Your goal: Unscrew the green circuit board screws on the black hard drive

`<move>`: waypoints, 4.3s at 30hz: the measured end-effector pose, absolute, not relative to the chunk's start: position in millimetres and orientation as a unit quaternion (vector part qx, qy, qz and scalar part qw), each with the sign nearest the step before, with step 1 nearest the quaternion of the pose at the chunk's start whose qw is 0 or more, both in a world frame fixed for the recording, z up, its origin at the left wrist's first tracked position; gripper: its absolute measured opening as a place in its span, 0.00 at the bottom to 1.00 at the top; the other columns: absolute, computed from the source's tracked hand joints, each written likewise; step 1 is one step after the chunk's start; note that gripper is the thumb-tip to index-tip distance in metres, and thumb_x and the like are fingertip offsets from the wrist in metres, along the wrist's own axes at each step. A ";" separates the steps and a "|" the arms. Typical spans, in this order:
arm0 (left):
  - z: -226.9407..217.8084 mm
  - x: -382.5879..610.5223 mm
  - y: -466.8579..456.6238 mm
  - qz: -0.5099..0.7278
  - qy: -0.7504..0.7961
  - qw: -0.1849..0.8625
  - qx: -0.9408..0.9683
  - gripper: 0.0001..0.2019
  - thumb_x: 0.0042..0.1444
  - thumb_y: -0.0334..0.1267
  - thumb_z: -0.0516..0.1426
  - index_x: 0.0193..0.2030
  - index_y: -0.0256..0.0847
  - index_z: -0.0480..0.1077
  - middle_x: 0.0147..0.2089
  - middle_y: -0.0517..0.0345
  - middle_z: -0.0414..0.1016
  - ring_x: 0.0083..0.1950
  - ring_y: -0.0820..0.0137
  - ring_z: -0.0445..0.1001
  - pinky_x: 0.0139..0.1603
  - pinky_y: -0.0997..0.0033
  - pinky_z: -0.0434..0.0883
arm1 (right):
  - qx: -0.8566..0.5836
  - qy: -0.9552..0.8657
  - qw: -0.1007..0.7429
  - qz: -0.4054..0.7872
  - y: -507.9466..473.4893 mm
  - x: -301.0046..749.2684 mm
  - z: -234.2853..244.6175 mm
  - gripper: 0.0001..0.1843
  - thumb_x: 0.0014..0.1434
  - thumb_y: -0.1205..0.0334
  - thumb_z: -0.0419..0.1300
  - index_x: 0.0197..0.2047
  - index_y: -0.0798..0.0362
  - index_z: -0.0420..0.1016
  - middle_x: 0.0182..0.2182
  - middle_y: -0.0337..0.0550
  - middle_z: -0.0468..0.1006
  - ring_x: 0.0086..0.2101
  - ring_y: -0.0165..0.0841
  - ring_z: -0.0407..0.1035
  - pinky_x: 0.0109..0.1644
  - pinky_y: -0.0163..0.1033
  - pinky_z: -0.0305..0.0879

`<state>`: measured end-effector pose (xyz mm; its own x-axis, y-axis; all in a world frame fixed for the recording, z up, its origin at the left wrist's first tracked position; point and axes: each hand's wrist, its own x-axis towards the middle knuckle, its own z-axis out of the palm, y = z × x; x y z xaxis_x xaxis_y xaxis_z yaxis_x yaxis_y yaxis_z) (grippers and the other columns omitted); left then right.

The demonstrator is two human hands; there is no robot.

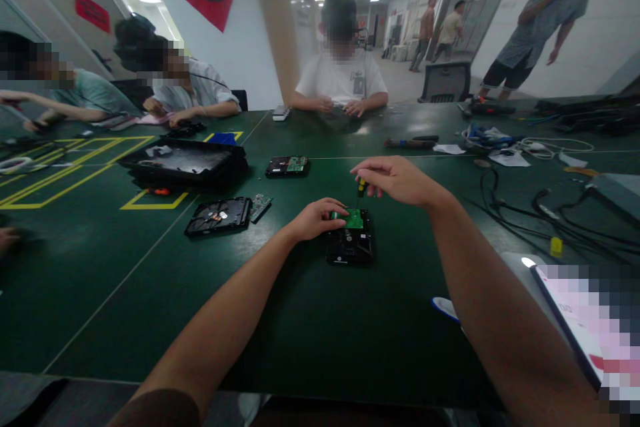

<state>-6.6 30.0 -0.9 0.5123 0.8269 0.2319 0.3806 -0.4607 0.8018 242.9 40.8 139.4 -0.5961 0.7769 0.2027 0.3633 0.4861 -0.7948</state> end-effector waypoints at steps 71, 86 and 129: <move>-3.8 -8.8 32.6 0.310 0.376 0.342 0.803 0.17 0.59 0.47 0.65 0.52 0.46 0.80 0.61 0.50 0.72 0.32 0.77 0.68 0.36 0.70 0.71 | -0.360 -0.787 0.315 0.390 44.6 234.4 127.4 0.18 0.68 0.47 0.56 0.41 0.53 0.76 0.39 0.46 0.81 0.23 0.26 0.71 0.23 0.34 0.62; -0.1 -7.4 30.6 0.305 0.384 0.351 0.798 0.16 0.59 0.45 0.65 0.52 0.45 0.80 0.61 0.50 0.72 0.31 0.78 0.67 0.36 0.70 0.71 | -0.386 -0.789 0.320 0.355 45.3 237.1 127.9 0.14 0.64 0.48 0.61 0.40 0.52 0.76 0.35 0.45 0.80 0.24 0.28 0.69 0.26 0.38 0.62; -1.8 -8.1 31.9 0.302 0.383 0.340 0.804 0.16 0.59 0.47 0.65 0.52 0.45 0.80 0.62 0.49 0.72 0.33 0.77 0.68 0.37 0.69 0.71 | -0.345 -0.773 0.306 0.437 46.7 239.5 129.9 0.18 0.70 0.48 0.54 0.49 0.52 0.76 0.30 0.43 0.79 0.27 0.32 0.74 0.29 0.38 0.69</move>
